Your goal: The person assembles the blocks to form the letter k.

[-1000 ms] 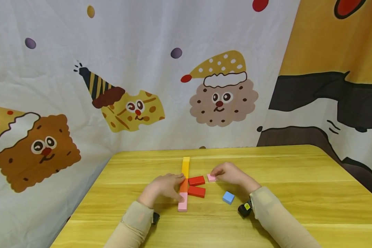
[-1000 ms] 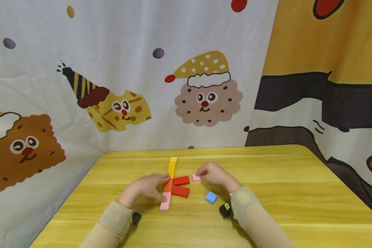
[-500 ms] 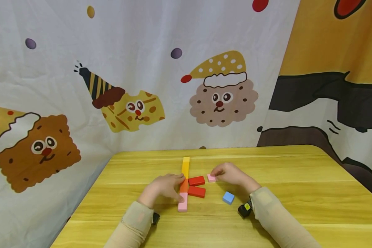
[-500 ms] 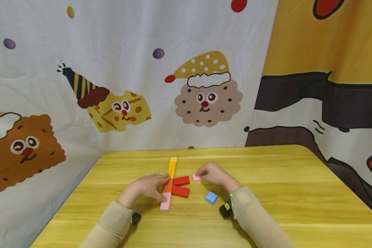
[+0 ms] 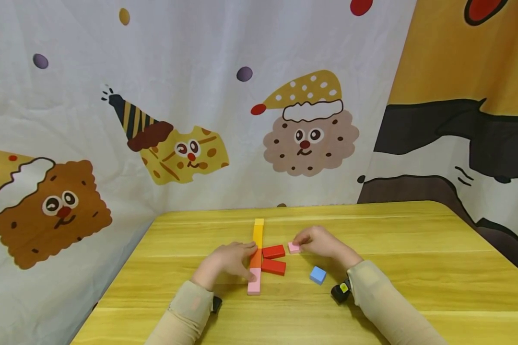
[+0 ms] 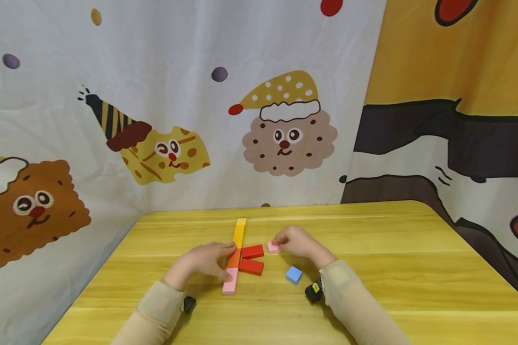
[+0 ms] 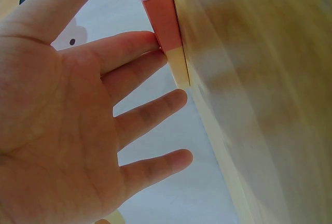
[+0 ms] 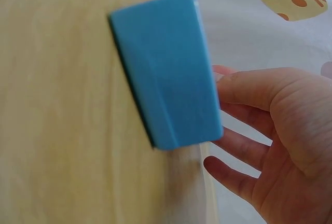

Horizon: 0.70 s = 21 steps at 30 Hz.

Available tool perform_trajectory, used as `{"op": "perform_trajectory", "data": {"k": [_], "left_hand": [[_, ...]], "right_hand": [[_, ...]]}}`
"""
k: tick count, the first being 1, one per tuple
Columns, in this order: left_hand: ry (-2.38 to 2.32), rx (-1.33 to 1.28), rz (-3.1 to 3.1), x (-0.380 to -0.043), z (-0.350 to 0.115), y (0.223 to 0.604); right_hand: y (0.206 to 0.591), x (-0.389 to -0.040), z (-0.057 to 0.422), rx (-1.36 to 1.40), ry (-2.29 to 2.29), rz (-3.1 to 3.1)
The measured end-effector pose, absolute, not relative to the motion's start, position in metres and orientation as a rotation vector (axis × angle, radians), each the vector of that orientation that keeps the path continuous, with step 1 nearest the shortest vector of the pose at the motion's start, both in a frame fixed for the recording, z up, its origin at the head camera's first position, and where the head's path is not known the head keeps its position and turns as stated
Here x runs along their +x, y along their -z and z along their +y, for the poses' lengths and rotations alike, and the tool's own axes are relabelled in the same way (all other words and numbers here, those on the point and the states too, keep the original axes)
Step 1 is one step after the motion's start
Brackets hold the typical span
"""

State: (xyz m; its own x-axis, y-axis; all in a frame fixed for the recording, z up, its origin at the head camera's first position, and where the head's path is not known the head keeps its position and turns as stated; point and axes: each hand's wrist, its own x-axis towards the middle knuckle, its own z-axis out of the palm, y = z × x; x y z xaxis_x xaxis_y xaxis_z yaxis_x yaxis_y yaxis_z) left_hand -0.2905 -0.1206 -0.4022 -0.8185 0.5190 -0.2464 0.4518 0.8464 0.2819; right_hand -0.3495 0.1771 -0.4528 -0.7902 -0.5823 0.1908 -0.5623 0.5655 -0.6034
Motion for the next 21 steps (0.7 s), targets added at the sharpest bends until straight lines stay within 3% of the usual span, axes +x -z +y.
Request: {"op": "perform_trajectory", "data": {"k": [21], "left_hand": [[-0.262, 0.752, 2.723, -0.2953, -0.1219, 0.4087]], "right_hand": [[0.4477, -0.3452, 0.1735, -1.014, 1.009, 2.747]]}}
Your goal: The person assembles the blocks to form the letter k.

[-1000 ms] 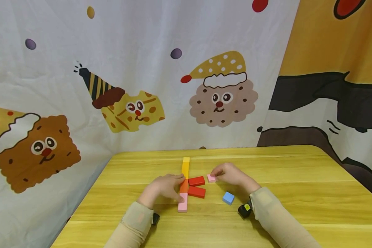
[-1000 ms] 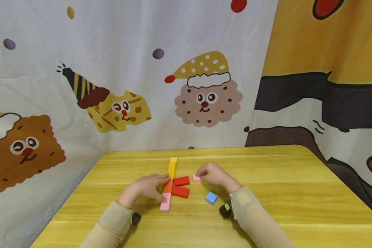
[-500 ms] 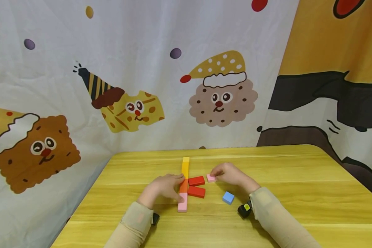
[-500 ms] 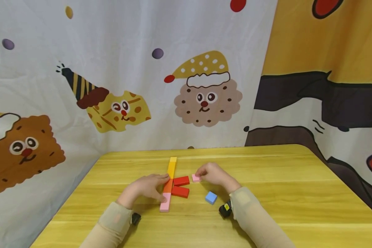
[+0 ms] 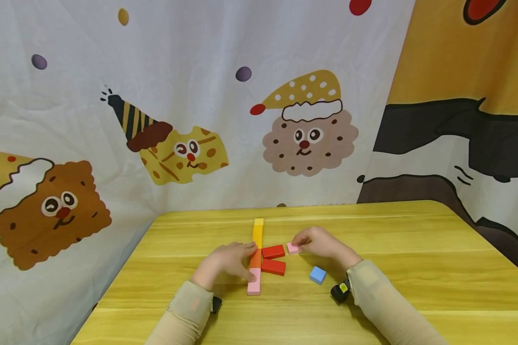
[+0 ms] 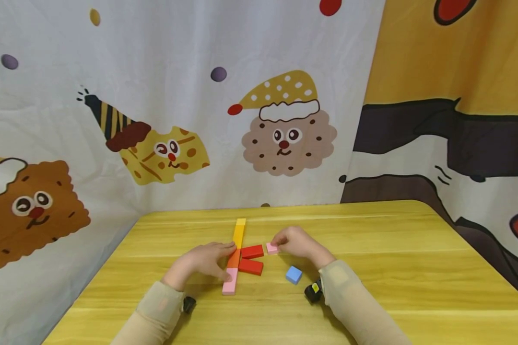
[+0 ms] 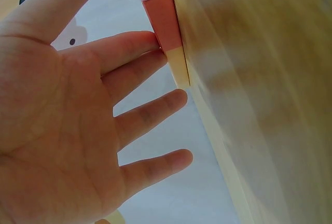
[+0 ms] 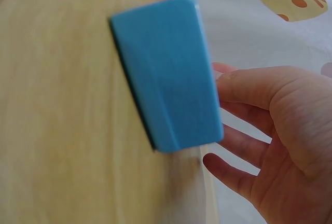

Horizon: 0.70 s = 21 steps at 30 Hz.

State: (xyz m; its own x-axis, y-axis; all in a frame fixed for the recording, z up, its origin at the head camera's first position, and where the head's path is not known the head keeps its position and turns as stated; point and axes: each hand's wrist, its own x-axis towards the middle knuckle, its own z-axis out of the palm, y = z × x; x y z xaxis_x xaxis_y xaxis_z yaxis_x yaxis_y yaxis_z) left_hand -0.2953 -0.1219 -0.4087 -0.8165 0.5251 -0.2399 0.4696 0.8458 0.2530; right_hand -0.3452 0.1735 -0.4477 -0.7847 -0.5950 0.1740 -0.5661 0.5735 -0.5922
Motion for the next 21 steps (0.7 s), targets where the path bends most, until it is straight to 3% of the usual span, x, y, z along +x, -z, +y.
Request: {"op": "perform_trajectory", "data": {"k": [21], "left_hand": [[-0.293, 0.743, 2.713, -0.2931, -0.1213, 0.4054]], "right_hand": [[0.4494, -0.3452, 0.1715, -1.041, 1.031, 2.726]]}}
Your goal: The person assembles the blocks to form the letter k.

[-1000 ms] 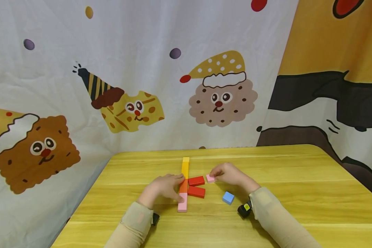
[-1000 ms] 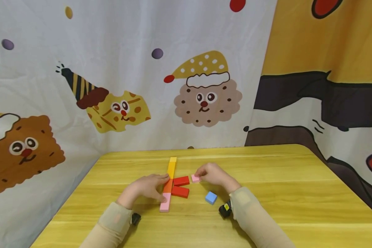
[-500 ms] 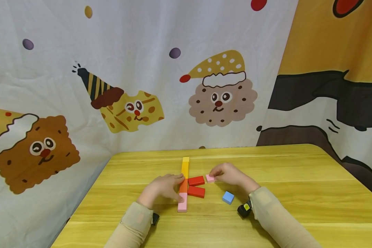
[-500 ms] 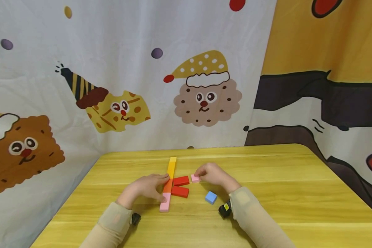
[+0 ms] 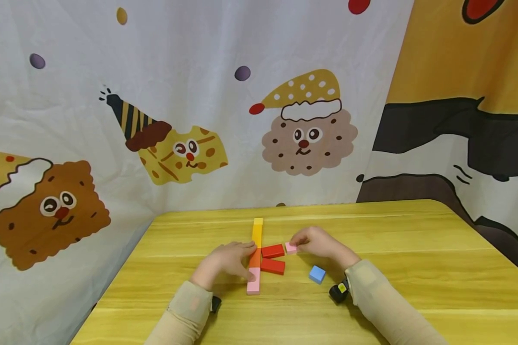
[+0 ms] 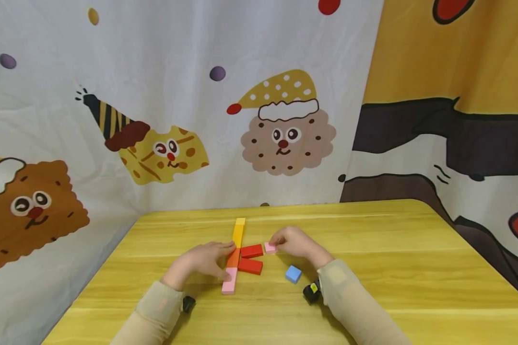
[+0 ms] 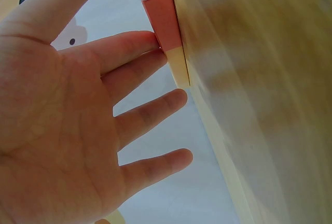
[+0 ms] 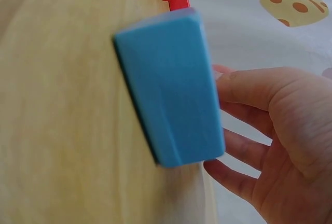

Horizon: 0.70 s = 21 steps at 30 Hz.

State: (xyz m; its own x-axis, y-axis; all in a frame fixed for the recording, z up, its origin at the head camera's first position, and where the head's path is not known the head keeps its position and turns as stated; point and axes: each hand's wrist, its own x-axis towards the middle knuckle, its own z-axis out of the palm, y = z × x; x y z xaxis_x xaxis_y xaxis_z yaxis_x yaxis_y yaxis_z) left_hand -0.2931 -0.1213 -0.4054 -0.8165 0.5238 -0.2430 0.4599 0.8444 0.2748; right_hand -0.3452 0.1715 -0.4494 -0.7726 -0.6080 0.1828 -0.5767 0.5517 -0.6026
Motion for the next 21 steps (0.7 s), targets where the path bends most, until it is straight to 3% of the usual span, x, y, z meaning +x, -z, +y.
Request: {"op": "perform_trajectory", "data": {"k": [21], "left_hand": [[-0.282, 0.736, 2.719, -0.2932, -0.1213, 0.4052]], "right_hand": [[0.4473, -0.3428, 0.1697, -1.145, 0.966, 2.743]]}}
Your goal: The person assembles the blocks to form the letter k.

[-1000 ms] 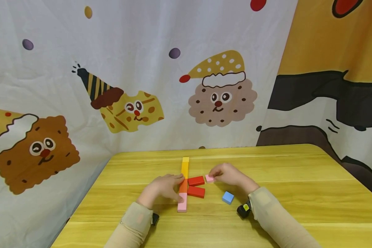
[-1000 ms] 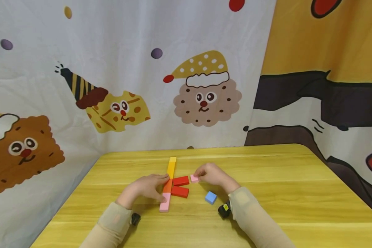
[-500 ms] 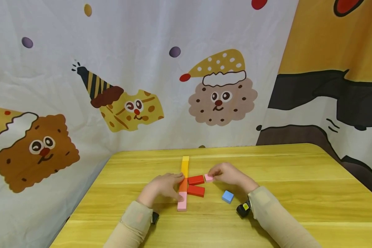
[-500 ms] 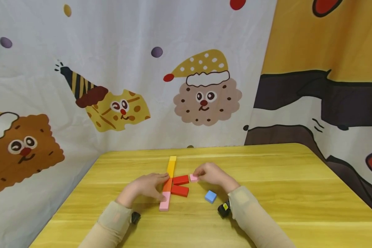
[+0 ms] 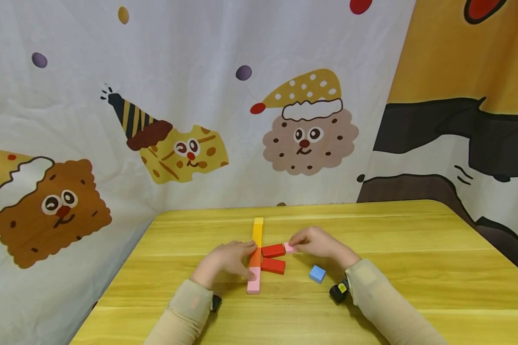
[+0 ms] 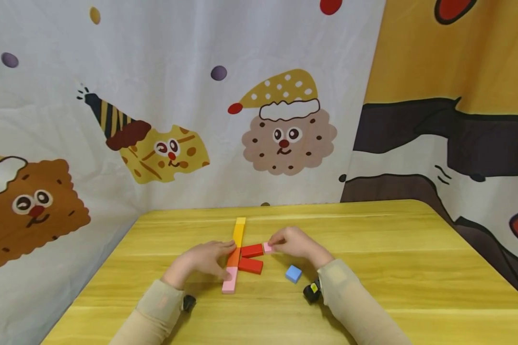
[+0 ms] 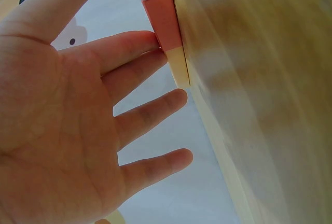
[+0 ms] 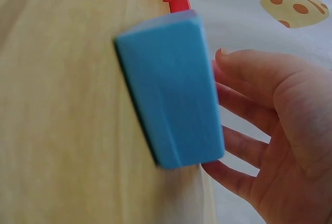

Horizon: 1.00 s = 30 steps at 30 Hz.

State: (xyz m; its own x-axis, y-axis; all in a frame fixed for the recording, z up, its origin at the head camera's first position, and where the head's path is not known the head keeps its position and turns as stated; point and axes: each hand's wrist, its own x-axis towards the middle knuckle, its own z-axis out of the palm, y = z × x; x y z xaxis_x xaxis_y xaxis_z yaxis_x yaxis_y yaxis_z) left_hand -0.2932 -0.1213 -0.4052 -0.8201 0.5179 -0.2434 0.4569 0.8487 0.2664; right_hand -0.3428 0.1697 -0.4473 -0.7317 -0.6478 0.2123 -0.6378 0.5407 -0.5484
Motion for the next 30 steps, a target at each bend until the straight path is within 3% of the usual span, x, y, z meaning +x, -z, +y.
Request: {"op": "perform_trajectory", "data": {"k": [30], "left_hand": [[-0.293, 0.728, 2.713, -0.2933, -0.1215, 0.4054]], "right_hand": [[0.4488, -0.3441, 0.1698, -1.121, 0.947, 2.713]]}}
